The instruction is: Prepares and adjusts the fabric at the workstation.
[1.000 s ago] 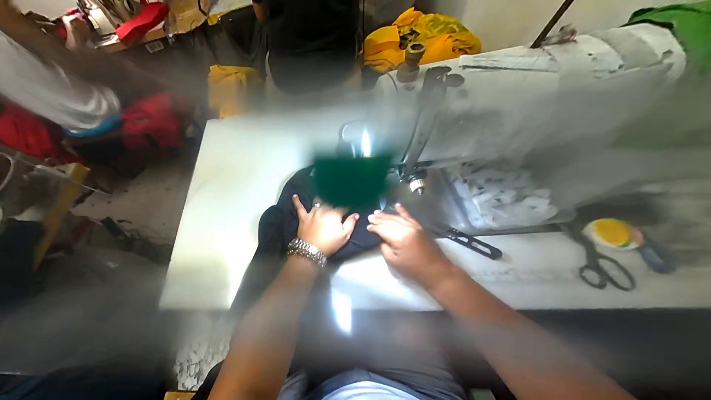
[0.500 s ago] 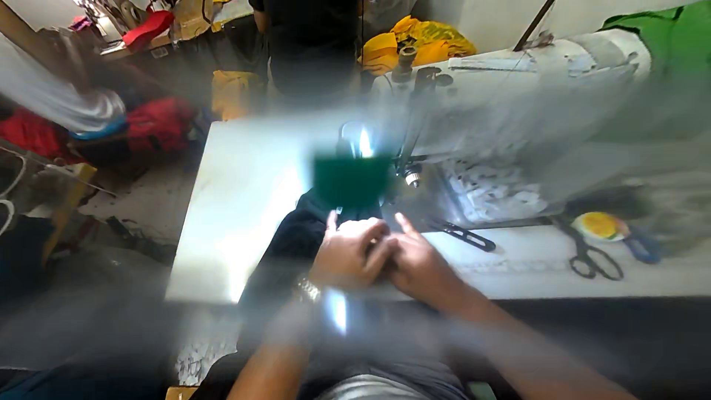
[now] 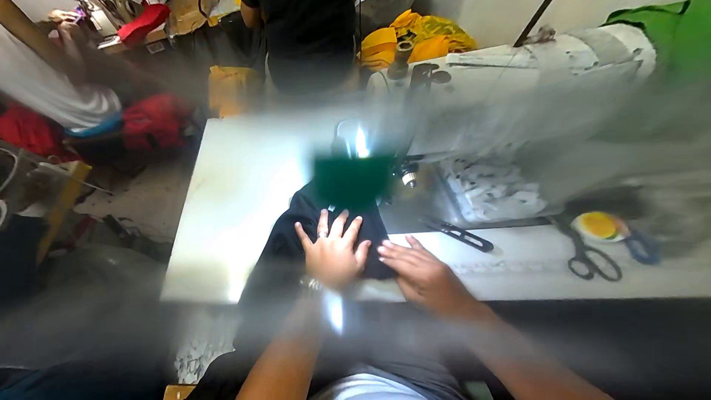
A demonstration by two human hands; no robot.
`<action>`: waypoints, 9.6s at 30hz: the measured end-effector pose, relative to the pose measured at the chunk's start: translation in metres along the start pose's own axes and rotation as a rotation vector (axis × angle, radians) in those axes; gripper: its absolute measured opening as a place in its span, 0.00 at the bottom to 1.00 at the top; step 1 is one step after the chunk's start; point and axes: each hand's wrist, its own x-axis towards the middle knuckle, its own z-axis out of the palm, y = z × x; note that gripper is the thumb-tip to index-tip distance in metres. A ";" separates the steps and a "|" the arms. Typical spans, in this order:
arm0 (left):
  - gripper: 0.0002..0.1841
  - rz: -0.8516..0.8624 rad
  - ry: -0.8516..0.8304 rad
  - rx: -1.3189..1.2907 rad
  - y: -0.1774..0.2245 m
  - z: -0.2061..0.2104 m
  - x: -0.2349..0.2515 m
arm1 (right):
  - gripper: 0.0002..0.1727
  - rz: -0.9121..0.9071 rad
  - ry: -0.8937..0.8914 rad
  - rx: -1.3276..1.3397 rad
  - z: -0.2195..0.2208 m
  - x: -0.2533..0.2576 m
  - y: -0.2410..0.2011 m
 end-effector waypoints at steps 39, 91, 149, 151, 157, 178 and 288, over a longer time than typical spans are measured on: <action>0.26 0.006 0.074 0.018 0.007 0.002 -0.013 | 0.14 -0.053 0.009 0.023 -0.007 -0.010 -0.005; 0.24 0.153 0.077 -0.039 -0.025 -0.002 -0.009 | 0.16 0.062 0.021 -0.005 0.007 0.002 -0.009; 0.25 0.161 0.069 -0.025 -0.033 -0.001 0.021 | 0.16 0.112 -0.029 -0.035 0.008 0.021 -0.004; 0.25 0.159 0.074 -0.025 -0.033 -0.001 0.021 | 0.16 0.114 -0.025 -0.040 0.009 0.021 -0.003; 0.26 0.095 0.011 0.032 -0.031 -0.004 0.036 | 0.15 0.131 -0.045 -0.052 0.011 0.034 0.004; 0.23 0.090 -0.054 0.029 -0.024 -0.003 0.043 | 0.14 0.129 -0.070 -0.066 0.019 0.055 0.012; 0.26 0.251 0.052 -0.072 -0.029 -0.009 0.021 | 0.16 0.007 0.010 -0.066 0.012 0.013 -0.013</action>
